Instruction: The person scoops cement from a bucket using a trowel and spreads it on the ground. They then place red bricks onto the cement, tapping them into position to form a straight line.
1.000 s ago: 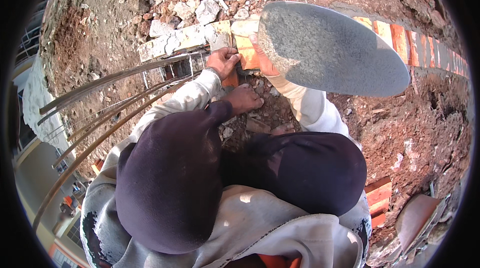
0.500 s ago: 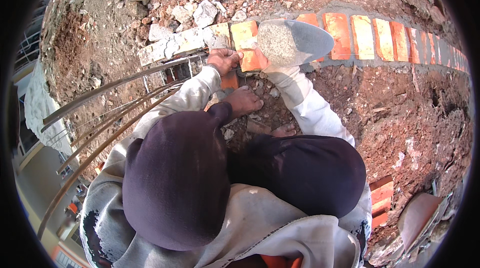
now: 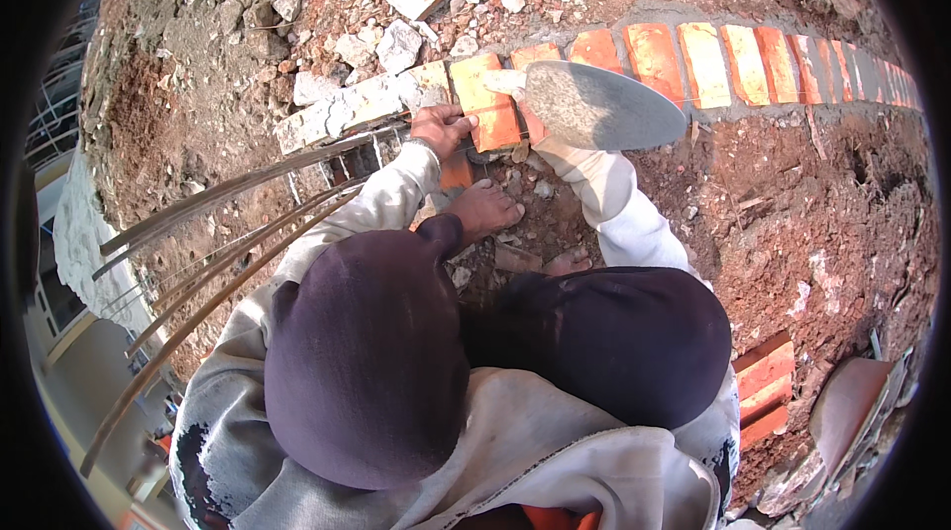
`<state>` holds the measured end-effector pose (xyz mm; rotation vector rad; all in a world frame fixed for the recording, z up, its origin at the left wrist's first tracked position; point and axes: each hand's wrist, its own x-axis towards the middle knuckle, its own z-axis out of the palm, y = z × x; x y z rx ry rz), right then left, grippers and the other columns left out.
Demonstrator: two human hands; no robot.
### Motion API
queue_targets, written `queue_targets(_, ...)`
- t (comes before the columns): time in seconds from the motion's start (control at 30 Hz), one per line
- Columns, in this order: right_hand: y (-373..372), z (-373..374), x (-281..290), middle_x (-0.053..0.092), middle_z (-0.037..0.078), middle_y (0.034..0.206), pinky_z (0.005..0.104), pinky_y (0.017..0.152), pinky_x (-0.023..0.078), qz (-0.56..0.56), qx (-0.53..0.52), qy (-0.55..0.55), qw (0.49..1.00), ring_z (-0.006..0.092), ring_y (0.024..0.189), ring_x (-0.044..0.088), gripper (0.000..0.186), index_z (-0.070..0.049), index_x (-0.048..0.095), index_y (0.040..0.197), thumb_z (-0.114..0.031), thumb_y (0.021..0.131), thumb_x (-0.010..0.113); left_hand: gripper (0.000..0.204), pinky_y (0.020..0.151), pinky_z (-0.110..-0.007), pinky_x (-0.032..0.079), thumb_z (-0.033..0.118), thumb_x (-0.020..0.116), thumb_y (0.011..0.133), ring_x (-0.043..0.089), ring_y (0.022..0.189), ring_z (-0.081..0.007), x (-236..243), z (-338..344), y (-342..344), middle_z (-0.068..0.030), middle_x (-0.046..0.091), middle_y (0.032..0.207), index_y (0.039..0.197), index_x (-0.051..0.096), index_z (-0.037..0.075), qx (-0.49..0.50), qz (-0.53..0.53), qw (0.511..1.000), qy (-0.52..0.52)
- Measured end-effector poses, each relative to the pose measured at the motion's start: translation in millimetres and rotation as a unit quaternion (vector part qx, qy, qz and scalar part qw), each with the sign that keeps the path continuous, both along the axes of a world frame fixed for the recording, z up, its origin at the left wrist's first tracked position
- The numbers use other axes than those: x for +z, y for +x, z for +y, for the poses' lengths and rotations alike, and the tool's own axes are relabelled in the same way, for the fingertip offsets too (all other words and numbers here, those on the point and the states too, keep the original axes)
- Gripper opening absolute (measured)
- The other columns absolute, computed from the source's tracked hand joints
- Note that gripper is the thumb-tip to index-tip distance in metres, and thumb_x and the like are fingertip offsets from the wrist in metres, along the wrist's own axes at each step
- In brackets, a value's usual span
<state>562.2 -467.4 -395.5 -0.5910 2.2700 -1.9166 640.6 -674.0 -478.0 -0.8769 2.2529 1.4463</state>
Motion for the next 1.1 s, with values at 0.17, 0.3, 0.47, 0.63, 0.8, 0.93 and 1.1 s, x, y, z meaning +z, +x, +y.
queue_targets(0.17,-10.5,26.8,14.1,0.063,0.014,0.109,0.0393,0.093,0.044,0.092,-0.012,0.131,0.987,0.0276,0.102,0.059,0.023,-0.004,0.06,0.114,-0.015,0.095,0.051,0.061,0.086,-0.035,0.05,0.027,0.076,0.074,0.065,0.094,-0.0255,20.5,4.2,-17.1,-0.016,0.068,0.1,0.127,0.056,0.004,-0.067,-0.002,0.991,-0.117)
queue_targets(0.3,5.0,81.3,24.0,0.063,0.011,0.099,0.0343,0.074,0.049,-0.003,-0.141,0.03,0.99,0.021,0.081,0.062,0.022,-0.001,0.058,0.112,-0.011,0.093,0.056,0.078,0.096,-0.044,0.045,0.032,0.068,0.078,0.053,0.111,-0.0386,63.8,46.1,-43.5,-0.0233,0.044,0.126,0.143,0.032,0.009,-0.07,0.028,0.976,-0.204)
queue_targets(0.47,48.5,107.0,41.1,0.059,0.009,0.094,0.0276,0.063,0.049,-0.094,-0.186,0.072,0.975,0.0128,0.071,0.058,0.027,0.0,0.052,0.115,-0.01,0.091,0.06,0.102,0.098,-0.046,0.044,0.056,0.073,0.069,0.048,0.116,-0.0463,63.8,50.8,-63.0,-0.0258,0.033,0.129,0.148,0.022,0.015,-0.105,-0.1,0.949,-0.279)
queue_targets(0.63,79.6,133.2,22.9,0.058,0.007,0.097,0.0243,0.06,0.049,-0.185,-0.182,0.049,0.965,0.0102,0.07,0.057,0.027,0.0,0.051,0.115,-0.014,0.093,0.059,0.097,0.096,-0.046,0.045,0.047,0.081,0.065,0.052,0.112,-0.0461,56.3,61.1,-72.8,-0.0261,0.031,0.13,0.14,0.031,0.011,-0.077,-0.066,0.965,-0.244)
queue_targets(0.8,89.7,127.7,21.6,0.06,0.007,0.096,0.024,0.061,0.05,-0.13,-0.194,0.05,0.971,0.0108,0.071,0.057,0.022,-0.001,0.054,0.111,-0.014,0.094,0.057,0.094,0.094,-0.045,0.047,0.041,0.083,0.061,0.054,0.107,-0.0442,57.7,54.0,-72.7,-0.0269,0.036,0.126,0.134,0.037,0.007,-0.053,-0.038,0.972,-0.225)
queue_targets(0.93,85.3,128.8,21.0,0.062,0.008,0.094,0.0245,0.062,0.049,-0.143,-0.202,0.042,0.968,0.0111,0.071,0.057,0.018,-0.001,0.056,0.108,-0.014,0.095,0.055,0.092,0.095,-0.046,0.045,0.037,0.082,0.058,0.052,0.108,-0.0425,52.7,46.3,-64.1,-0.0265,0.038,0.124,0.133,0.039,0.007,0.002,-0.005,0.977,-0.215)
queue_targets(1.1,86.1,133.9,28.1,0.062,0.009,0.093,0.0285,0.07,0.048,-0.166,-0.207,0.075,0.961,0.0152,0.077,0.057,0.014,-0.001,0.058,0.103,-0.012,0.095,0.054,0.09,0.096,-0.045,0.042,0.035,0.079,0.059,0.048,0.111,-0.0411,50.4,38.9,-56.6,-0.027,0.039,0.122,0.132,0.038,0.001,0.048,0.124,0.967,-0.218)
